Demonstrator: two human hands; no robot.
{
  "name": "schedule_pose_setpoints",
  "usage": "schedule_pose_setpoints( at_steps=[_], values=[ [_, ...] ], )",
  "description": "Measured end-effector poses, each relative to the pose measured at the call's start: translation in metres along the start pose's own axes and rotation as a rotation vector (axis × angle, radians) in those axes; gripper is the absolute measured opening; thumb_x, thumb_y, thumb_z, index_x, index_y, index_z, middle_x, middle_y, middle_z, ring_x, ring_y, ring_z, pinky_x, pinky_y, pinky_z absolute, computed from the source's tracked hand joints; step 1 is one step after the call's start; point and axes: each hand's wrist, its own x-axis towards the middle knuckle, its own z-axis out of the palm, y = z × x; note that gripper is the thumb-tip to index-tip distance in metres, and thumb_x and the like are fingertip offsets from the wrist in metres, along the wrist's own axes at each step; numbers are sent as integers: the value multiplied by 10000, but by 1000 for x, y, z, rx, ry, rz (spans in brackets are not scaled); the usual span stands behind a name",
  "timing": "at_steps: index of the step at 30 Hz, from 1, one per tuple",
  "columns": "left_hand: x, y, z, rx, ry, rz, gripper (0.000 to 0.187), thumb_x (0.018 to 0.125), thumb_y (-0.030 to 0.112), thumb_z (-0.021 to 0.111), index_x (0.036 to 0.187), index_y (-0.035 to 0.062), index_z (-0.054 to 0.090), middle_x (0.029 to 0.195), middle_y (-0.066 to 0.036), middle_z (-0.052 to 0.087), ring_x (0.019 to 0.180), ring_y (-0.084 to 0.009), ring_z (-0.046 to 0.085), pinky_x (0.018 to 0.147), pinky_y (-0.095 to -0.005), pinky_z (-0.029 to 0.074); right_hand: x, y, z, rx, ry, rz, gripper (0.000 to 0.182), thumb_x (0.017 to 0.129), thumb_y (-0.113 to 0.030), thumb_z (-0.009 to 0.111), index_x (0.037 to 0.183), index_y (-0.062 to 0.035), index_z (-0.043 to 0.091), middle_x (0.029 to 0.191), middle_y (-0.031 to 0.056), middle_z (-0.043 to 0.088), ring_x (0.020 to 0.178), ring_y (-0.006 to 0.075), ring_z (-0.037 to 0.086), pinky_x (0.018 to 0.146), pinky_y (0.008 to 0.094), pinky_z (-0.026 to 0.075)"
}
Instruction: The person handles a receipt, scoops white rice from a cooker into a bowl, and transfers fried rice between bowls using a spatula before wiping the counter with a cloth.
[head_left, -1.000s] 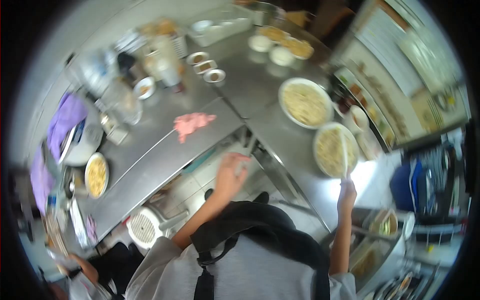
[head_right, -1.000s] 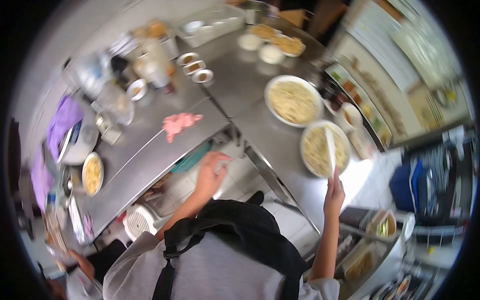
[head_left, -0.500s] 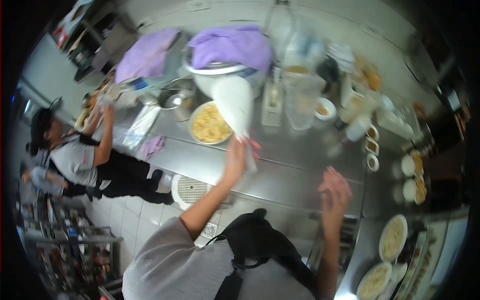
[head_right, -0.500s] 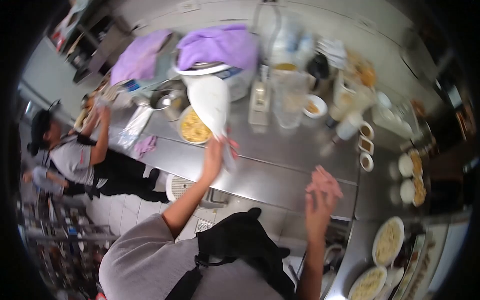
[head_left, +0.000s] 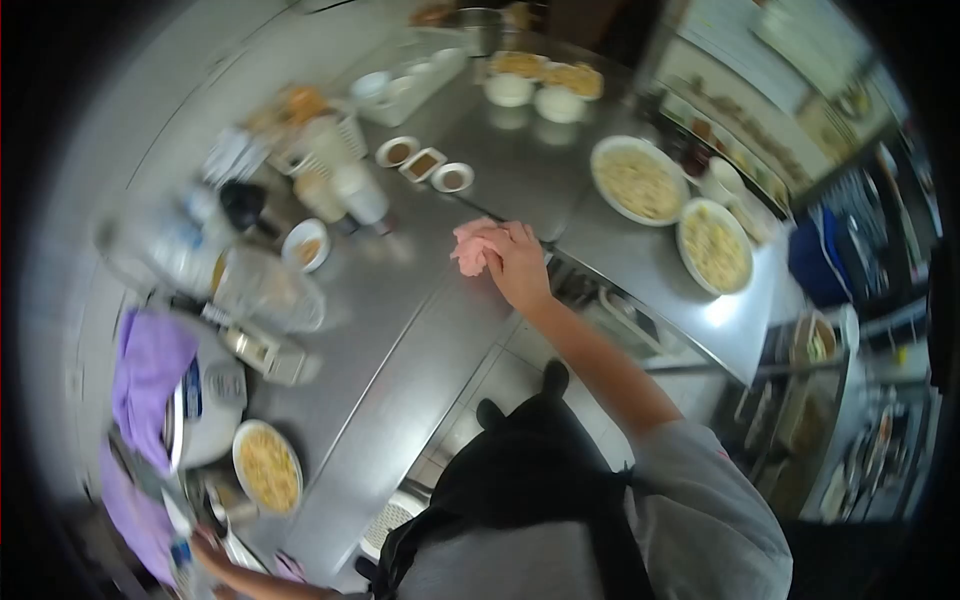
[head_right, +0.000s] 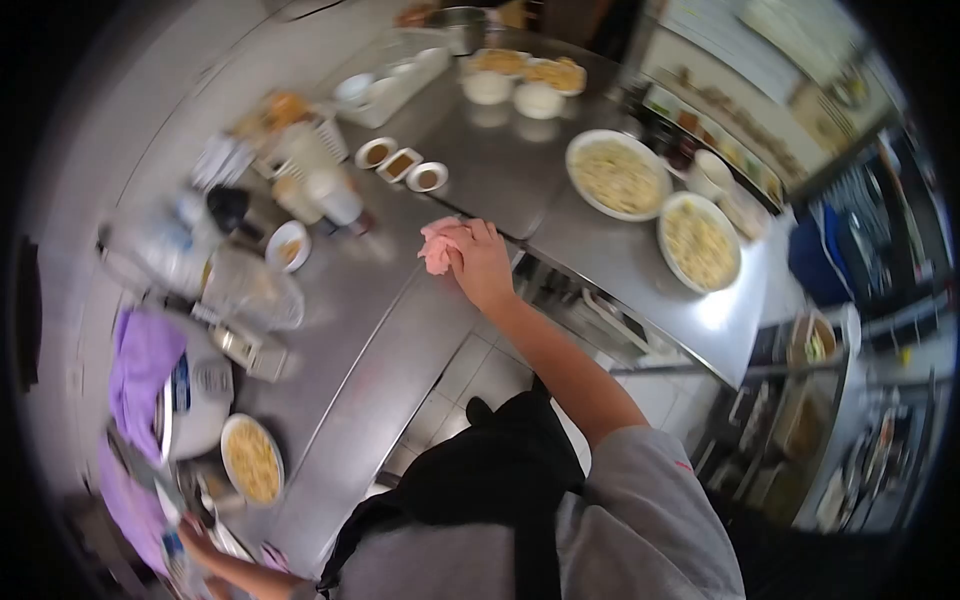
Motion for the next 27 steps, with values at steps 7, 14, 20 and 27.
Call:
schedule_pose_setpoints(
  at_steps=[7, 14, 20, 27],
  values=[
    [14, 49, -13, -123, -56, -639, 324, 977, 272, 483, 1150, 13, 571, 1027, -138, 628, 939, -224, 611, 800, -328, 510, -56, 134, -50, -366, 58, 107, 349, 773, -74, 586, 1102, -152, 671, 1125, 83, 587, 1072, 299, 523, 846, 441, 438],
    [41, 145, -40, 73, 214, -532, 384, 980, 317, 469, 1237, 45, 556, 1122, -140, 623, 1003, -227, 610, 824, -346, 507, -296, 204, -302, -367, 675, 504, 283, 929, -226, 518, 921, 7, 679, 856, 143, 673, 795, 328, 640, 714, 454, 491],
    [82, 346, -69, -276, 463, -14, 442, 984, 356, 457, 1312, 72, 544, 1204, -142, 618, 1058, -230, 609, 845, -362, 504, -437, 289, -475, -404, 1043, 1249, 566, 741, -480, 727, 1049, -6, 700, 963, 126, 713, 823, 267, 673, 758, 372, 520],
    [-96, 815, 56, -922, -981, 663, 328, 961, 267, 487, 1209, 94, 615, 988, -45, 660, 845, -156, 628, 796, -308, 498, -215, 283, -428, 709, 806, 727, 134, 856, -93, 614, 926, 20, 595, 825, 95, 656, 738, 148, 616, 663, 250, 488]
  ],
)
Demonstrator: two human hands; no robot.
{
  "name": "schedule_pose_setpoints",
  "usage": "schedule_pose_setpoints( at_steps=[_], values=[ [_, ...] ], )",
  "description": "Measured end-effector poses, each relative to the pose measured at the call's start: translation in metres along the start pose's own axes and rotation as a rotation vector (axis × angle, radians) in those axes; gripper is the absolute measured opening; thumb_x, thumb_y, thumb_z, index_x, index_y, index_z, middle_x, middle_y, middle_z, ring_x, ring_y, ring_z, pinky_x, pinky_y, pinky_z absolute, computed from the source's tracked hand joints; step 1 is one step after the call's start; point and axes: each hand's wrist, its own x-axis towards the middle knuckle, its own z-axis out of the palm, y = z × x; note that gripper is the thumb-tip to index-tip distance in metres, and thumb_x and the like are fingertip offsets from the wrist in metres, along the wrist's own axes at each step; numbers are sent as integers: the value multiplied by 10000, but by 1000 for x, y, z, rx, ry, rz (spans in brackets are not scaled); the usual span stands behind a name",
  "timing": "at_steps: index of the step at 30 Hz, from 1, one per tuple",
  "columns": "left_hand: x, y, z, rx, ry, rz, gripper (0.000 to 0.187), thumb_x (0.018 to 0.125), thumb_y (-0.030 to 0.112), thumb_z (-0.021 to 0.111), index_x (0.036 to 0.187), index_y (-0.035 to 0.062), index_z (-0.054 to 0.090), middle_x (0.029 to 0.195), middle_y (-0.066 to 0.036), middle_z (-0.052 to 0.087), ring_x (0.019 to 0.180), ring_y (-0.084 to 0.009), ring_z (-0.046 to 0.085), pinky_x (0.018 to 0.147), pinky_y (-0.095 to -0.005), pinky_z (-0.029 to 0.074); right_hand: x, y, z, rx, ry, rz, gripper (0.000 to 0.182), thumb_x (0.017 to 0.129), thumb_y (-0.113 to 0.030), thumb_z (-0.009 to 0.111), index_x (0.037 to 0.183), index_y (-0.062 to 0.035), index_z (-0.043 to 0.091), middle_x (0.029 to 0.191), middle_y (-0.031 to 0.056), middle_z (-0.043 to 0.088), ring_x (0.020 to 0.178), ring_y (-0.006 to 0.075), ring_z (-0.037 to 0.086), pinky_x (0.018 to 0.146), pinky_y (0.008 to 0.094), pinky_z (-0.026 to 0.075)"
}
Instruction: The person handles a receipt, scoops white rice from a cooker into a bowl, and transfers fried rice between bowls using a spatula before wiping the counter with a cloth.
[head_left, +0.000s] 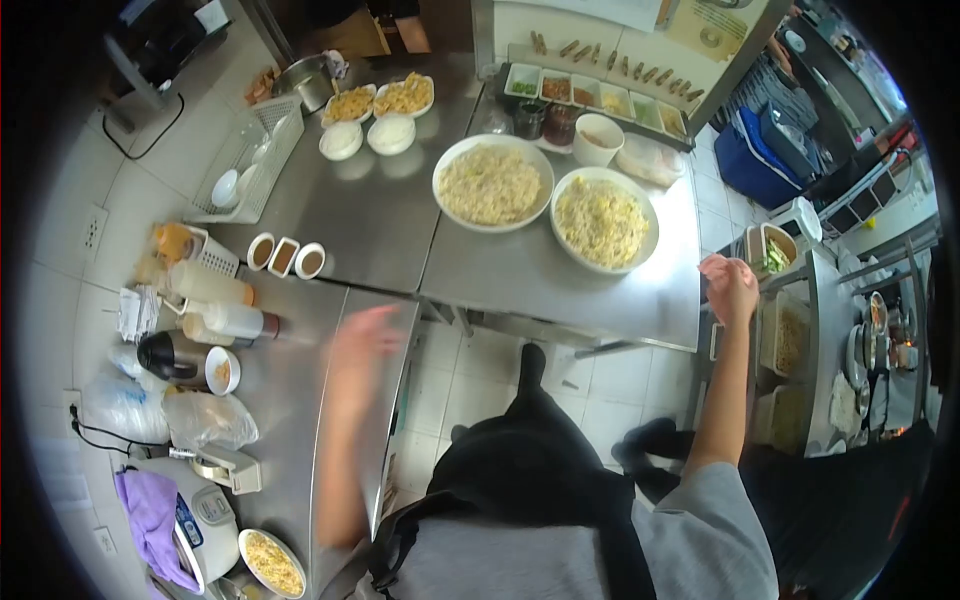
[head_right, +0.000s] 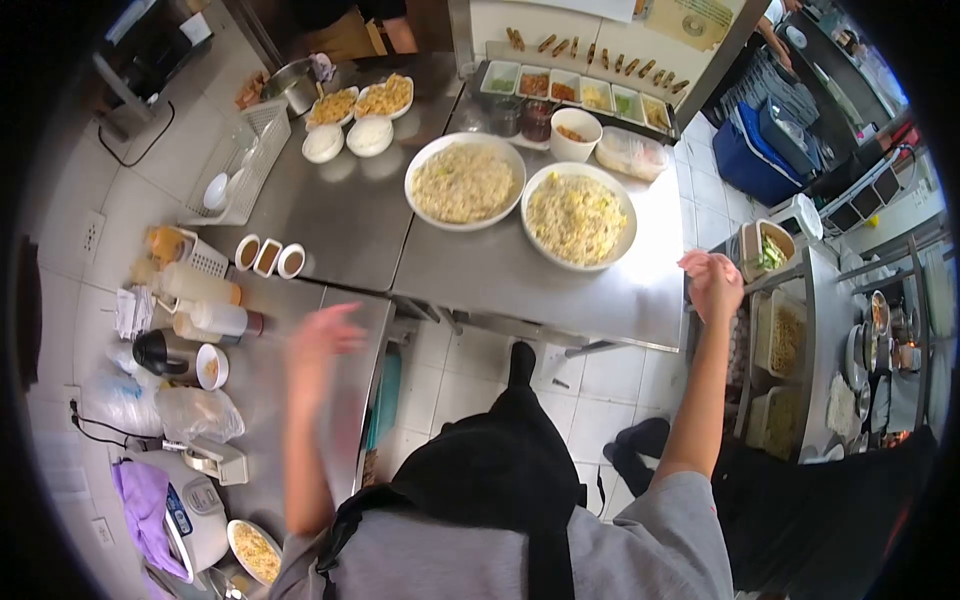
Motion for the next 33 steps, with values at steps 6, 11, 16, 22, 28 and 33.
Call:
schedule_pose_setpoints(
  at_steps=[6, 11, 16, 22, 28, 33],
  values=[
    [144, -19, 268, -132, -407, -160, 719, 934, 306, 510, 1474, -25, 170, 835, -139, 640, 566, -187, 605, 519, -314, 502, 117, 31, 62, -795, 152, -297, 187, 893, -134, 602, 1059, -50, 617, 901, 108, 664, 801, 180, 628, 700, 308, 511],
    [185, -15, 303, 154, -351, -72, 747, 882, 259, 491, 1448, -78, 138, 827, -184, 655, 665, -325, 638, 620, -404, 511, 136, 33, 114, -669, -300, 186, 253, 942, -207, 533, 1103, -49, 649, 1053, 62, 659, 920, 167, 620, 783, 297, 498],
    [220, 22, 292, 372, -527, 184, 553, 897, 149, 484, 1405, 50, 288, 720, -210, 621, 560, -276, 619, 535, -415, 506, 195, 78, 142, -378, -1111, 341, 398, 976, -373, 465, 1146, -66, 652, 1235, 71, 594, 1061, 159, 563, 923, 300, 436],
    [253, 57, 322, 619, -502, 457, 226, 900, 205, 560, 922, 13, 677, 849, -210, 657, 797, -388, 631, 735, -486, 482, 172, 67, 194, -936, -1497, 243, 365, 971, -360, 492, 1198, -112, 635, 1201, 54, 648, 1100, 202, 590, 1116, 354, 263],
    [241, 47, 320, 690, -414, 386, 275, 956, 243, 474, 924, 26, 639, 802, -211, 653, 764, -394, 628, 707, -494, 481, 133, 53, 110, -799, -890, 179, 379, 981, -306, 498, 1296, -114, 583, 1169, 94, 660, 1092, 162, 596, 1129, 340, 246],
    [206, 23, 313, 586, -305, 120, 264, 951, 209, 446, 990, -33, 544, 774, -249, 638, 714, -412, 626, 637, -525, 486, 27, 48, 59, -76, -137, 407, 512, 1003, -343, 436, 1395, -15, 444, 1154, 83, 643, 1030, 155, 602, 860, 245, 470]
  ],
)
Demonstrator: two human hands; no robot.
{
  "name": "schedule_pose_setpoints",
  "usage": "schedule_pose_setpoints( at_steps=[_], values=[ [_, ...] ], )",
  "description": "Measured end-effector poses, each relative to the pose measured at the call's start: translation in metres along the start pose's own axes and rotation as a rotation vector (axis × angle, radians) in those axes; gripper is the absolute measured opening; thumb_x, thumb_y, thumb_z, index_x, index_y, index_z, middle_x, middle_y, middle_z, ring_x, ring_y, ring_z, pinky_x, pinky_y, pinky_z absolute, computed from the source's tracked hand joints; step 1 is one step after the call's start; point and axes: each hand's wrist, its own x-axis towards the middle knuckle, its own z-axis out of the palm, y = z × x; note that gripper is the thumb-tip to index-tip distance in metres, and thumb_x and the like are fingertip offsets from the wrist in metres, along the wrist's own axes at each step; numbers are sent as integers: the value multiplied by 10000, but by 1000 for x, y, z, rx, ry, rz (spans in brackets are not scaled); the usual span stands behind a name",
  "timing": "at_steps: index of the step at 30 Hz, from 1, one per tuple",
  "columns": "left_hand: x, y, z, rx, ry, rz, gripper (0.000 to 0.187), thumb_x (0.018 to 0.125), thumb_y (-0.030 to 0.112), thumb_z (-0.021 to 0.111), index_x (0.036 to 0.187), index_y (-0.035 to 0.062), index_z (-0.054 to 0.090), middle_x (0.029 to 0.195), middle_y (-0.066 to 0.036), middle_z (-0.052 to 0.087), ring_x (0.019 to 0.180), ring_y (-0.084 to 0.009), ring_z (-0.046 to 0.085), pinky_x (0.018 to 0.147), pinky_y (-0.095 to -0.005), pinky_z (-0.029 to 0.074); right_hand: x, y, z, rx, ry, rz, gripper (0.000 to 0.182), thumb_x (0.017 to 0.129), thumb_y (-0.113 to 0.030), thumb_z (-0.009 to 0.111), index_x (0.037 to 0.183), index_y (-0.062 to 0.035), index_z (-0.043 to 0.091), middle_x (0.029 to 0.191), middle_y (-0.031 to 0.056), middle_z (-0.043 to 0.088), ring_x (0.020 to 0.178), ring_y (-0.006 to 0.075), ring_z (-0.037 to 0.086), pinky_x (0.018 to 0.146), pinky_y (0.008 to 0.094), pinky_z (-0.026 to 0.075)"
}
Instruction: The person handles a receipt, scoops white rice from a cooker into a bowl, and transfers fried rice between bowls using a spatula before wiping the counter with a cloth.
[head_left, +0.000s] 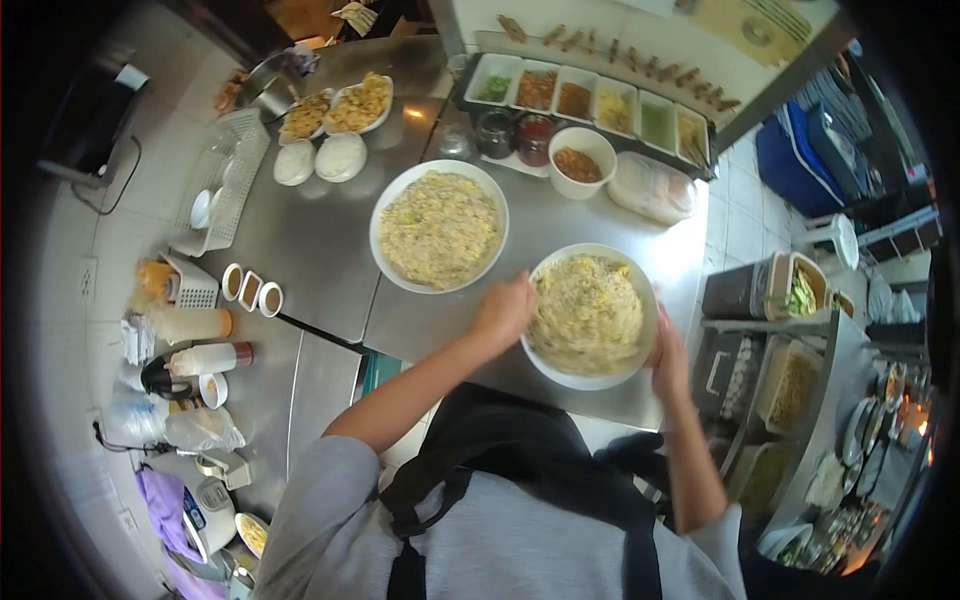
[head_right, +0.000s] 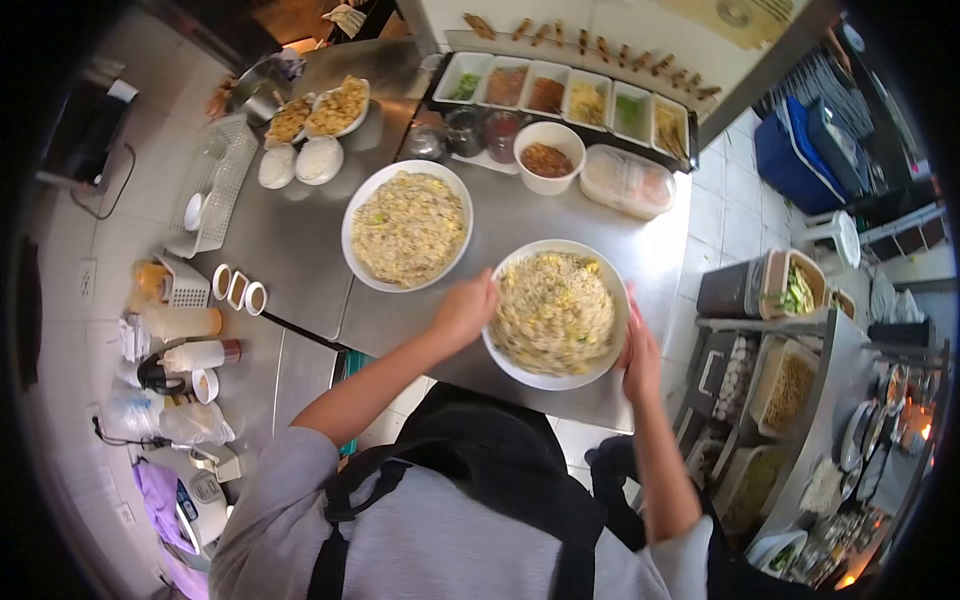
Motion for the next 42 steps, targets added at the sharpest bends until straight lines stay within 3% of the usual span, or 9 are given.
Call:
schedule_pose_setpoints(
  at_steps=[3, 6, 13, 20, 23, 28, 33, 35, 42],
  values=[
    [-33, -14, 55, -394, 67, 49, 259, 925, 146, 465, 1015, -88, 401, 734, -241, 625, 607, -393, 637, 544, -479, 512, -49, 46, 20, 418, 300, 135, 425, 1012, -378, 389, 1312, -95, 491, 752, -48, 543, 543, 92, 415, 516, 266, 331],
    [-49, -13, 108, -850, -239, -242, 338, 979, 172, 417, 1190, -30, 248, 912, -176, 621, 698, -241, 691, 560, -344, 596, -63, 95, 19, 527, 103, -8, 372, 1011, -289, 408, 1338, -119, 459, 1087, 16, 618, 815, 98, 581, 590, 252, 401],
    [-56, -65, 35, -905, -803, -235, 503, 957, 467, 472, 1209, 31, 468, 982, -132, 642, 791, -203, 675, 632, -354, 558, -100, 51, 34, 111, -83, 601, 319, 989, -329, 414, 1002, -42, 551, 759, 98, 619, 609, 148, 553, 494, 252, 409],
    [-40, -127, -53, -1203, 345, -285, 548, 982, 190, 396, 1409, 136, 57, 991, -196, 567, 590, -204, 644, 498, -301, 559, -90, 31, 131, 228, -274, 537, 351, 1008, -347, 379, 1082, -49, 549, 862, 45, 610, 718, 135, 579, 568, 271, 458],
    [-32, -133, -54, -1184, 328, -280, 585, 961, 75, 351, 1417, 146, -8, 1001, -199, 554, 492, -182, 602, 417, -276, 525, -38, 70, 196, 633, -466, 247, 352, 1020, -285, 372, 1222, -30, 508, 1069, 79, 595, 936, 186, 573, 738, 313, 476],
    [-56, -166, -89, -917, 122, -260, 661, 931, 59, 375, 1428, 113, -56, 908, -196, 576, 441, -184, 568, 396, -299, 500, 50, 52, 255, 105, -33, 114, 396, 1018, -306, 365, 1254, -23, 511, 1038, 84, 594, 928, 164, 576, 746, 311, 493],
    [-50, -214, -153, -497, -316, -207, 701, 915, 87, 412, 1459, 58, -29, 754, -188, 604, 441, -207, 571, 441, -345, 503, 115, 11, 286, -363, -299, 174, 362, 980, -289, 435, 1198, -28, 560, 964, 122, 633, 922, 229, 627, 760, 384, 526],
    [-32, -204, -179, -374, -371, -47, 639, 930, 153, 463, 1449, 29, 112, 798, -213, 627, 596, -303, 629, 613, -402, 524, 167, 19, 311, -702, -1116, -1275, 350, 880, -266, 542, 1165, -66, 585, 949, 132, 651, 893, 313, 636, 774, 418, 522],
    [16, -191, -160, -220, -27, 115, 566, 919, 243, 577, 1390, 48, 331, 884, -241, 645, 867, -403, 637, 779, -429, 490, 134, 9, 373, -885, -970, 251, 275, 862, -211, 574, 1087, -93, 678, 1122, 120, 660, 987, 285, 639, 799, 372, 535]
  ],
)
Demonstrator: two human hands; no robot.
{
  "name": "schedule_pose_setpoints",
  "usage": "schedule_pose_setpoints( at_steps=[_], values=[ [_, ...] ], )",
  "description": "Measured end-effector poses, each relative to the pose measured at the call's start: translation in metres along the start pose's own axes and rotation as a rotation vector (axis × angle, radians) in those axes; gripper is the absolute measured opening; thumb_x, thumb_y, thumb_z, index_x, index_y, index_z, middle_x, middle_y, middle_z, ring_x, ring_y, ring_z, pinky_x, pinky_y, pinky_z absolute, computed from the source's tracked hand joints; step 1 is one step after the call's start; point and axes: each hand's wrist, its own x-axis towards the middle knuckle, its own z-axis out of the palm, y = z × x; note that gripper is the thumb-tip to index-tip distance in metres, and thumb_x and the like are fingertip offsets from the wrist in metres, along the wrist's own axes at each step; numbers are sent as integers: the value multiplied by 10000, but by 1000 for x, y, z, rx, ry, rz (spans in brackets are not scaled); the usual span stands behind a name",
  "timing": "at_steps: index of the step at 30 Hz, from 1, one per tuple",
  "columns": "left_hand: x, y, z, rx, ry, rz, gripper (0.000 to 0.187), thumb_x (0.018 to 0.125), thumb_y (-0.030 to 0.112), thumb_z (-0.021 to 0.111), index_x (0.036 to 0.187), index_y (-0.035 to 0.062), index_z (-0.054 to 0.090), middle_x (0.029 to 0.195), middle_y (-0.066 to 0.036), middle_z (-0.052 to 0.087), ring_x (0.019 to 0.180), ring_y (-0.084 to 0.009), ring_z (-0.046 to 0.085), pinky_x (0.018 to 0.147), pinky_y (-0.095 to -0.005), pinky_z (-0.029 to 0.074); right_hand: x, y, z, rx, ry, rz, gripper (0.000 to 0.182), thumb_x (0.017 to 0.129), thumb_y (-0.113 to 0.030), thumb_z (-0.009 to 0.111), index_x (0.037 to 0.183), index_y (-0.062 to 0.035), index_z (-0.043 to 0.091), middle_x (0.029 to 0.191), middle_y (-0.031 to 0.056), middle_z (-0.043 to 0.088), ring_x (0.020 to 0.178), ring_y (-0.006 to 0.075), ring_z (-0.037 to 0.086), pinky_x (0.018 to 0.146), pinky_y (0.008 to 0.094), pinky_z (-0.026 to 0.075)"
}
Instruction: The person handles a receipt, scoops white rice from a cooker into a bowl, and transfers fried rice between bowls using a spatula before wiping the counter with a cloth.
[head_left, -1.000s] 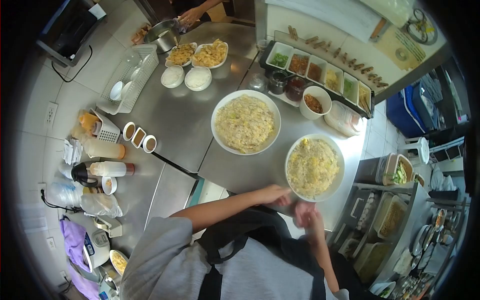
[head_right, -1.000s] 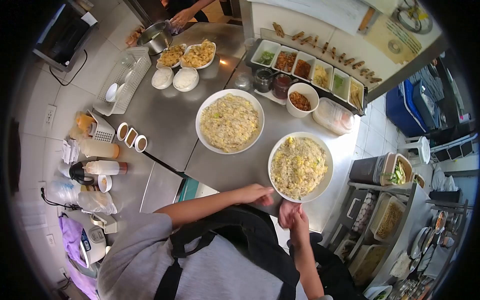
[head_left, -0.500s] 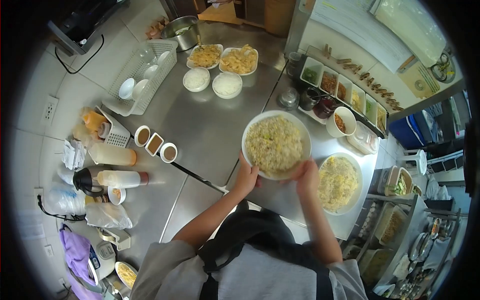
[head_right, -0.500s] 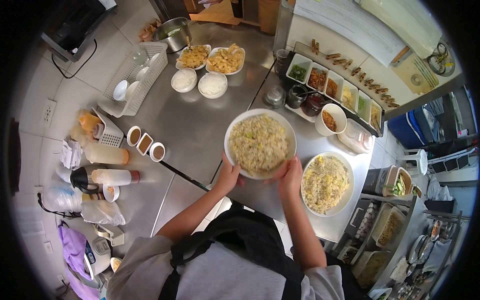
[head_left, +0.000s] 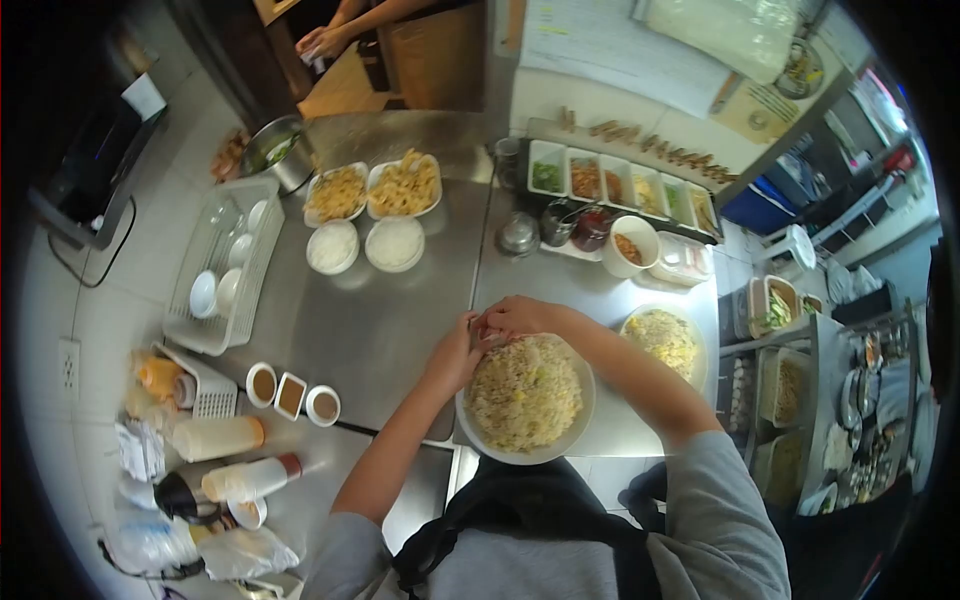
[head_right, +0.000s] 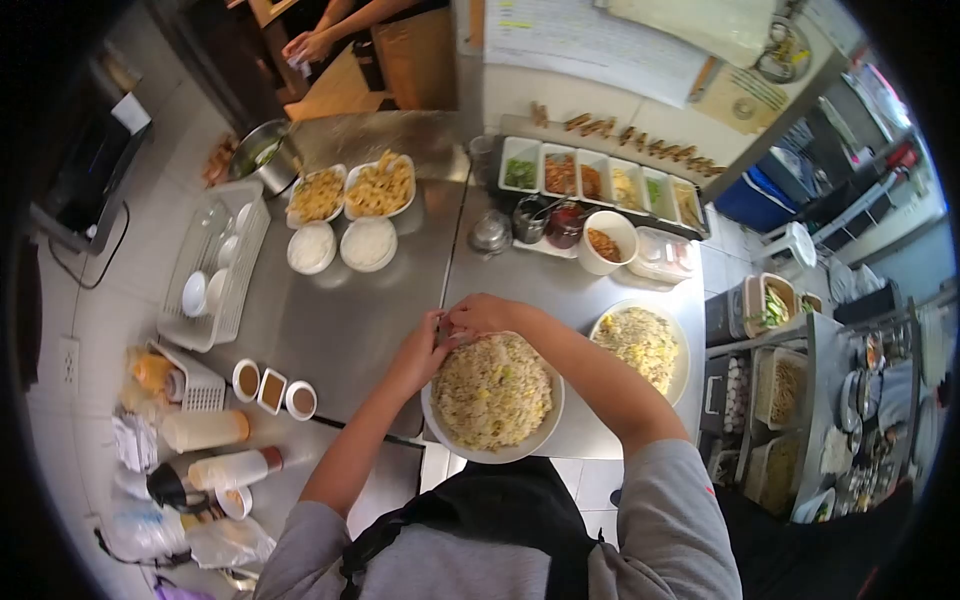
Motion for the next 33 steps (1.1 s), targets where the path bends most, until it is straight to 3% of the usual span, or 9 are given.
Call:
schedule_pose_setpoints(
  at_steps=[3, 7, 11, 13, 16, 19, 22, 25, 33],
  values=[
    [0, 5, -5, -22, 7, -39, 478, 924, 236, 571, 1350, 73, 428, 917, -257, 649, 902, -396, 643, 768, -419, 491, -53, -34, -15, -235, 361, 79, 310, 869, -218, 564, 1140, -107, 666, 1086, 125, 678, 946, 283, 652, 796, 370, 533],
    [-18, -25, 1, -72, 136, 121, 358, 948, 219, 529, 1269, 62, 540, 922, -248, 656, 899, -387, 647, 768, -412, 495, -50, 72, -68, -678, 491, -153, 355, 751, -199, 637, 1091, -119, 698, 1090, 134, 678, 963, 311, 650, 831, 396, 529],
    [-46, -17, 14, -168, 355, -19, 321, 977, 206, 467, 1230, 39, 570, 943, -234, 665, 907, -384, 649, 789, -404, 493, -123, 57, -103, -543, 634, -131, 262, 764, -235, 674, 995, -123, 729, 1018, 112, 704, 870, 268, 673, 793, 380, 535],
    [-56, -13, 22, -188, 400, -129, 318, 986, 206, 446, 1219, 27, 566, 944, -225, 669, 919, -375, 652, 804, -402, 488, -165, 49, -149, -386, 872, -44, 202, 805, -289, 678, 873, -114, 752, 867, 100, 721, 744, 258, 677, 722, 367, 534],
    [-69, -10, 41, -77, 468, -149, 344, 1002, 234, 426, 1179, -27, 562, 913, -200, 673, 775, -290, 677, 699, -353, 522, -225, 52, -246, -381, 1370, 143, 396, 874, -452, 596, 808, -92, 749, 695, 132, 680, 696, 276, 673, 691, 385, 516],
    [-79, 27, 47, -283, 297, -524, 348, 1010, 277, 403, 1098, -17, 568, 811, -160, 661, 543, -235, 642, 491, -307, 513, -266, 98, -331, -596, 1683, 130, 229, 874, -260, 589, 991, -122, 730, 945, 160, 690, 868, 331, 652, 816, 420, 510],
    [-85, 28, 79, -518, 366, -501, 347, 1015, 277, 372, 1096, -13, 544, 768, -141, 649, 423, -201, 602, 366, -296, 495, -282, 116, -364, -836, 1496, 126, 341, 781, -171, 674, 1121, -162, 698, 1211, 125, 615, 1100, 346, 549, 961, 400, 451],
    [-88, 44, 98, -735, 389, -649, 346, 1013, 295, 377, 1132, -1, 512, 768, -132, 648, 453, -207, 616, 384, -298, 511, -273, 114, -367, -962, 1378, -48, 350, 766, -183, 698, 1115, -163, 702, 1186, 109, 632, 1095, 335, 552, 955, 403, 454],
    [-88, 57, 117, -856, 474, -650, 451, 989, 432, 412, 1139, 14, 490, 835, -135, 646, 573, -211, 650, 488, -306, 558, -252, 117, -383, -952, 1289, -306, 209, 818, -201, 685, 989, -90, 732, 923, 134, 689, 923, 314, 627, 815, 397, 490]
  ],
)
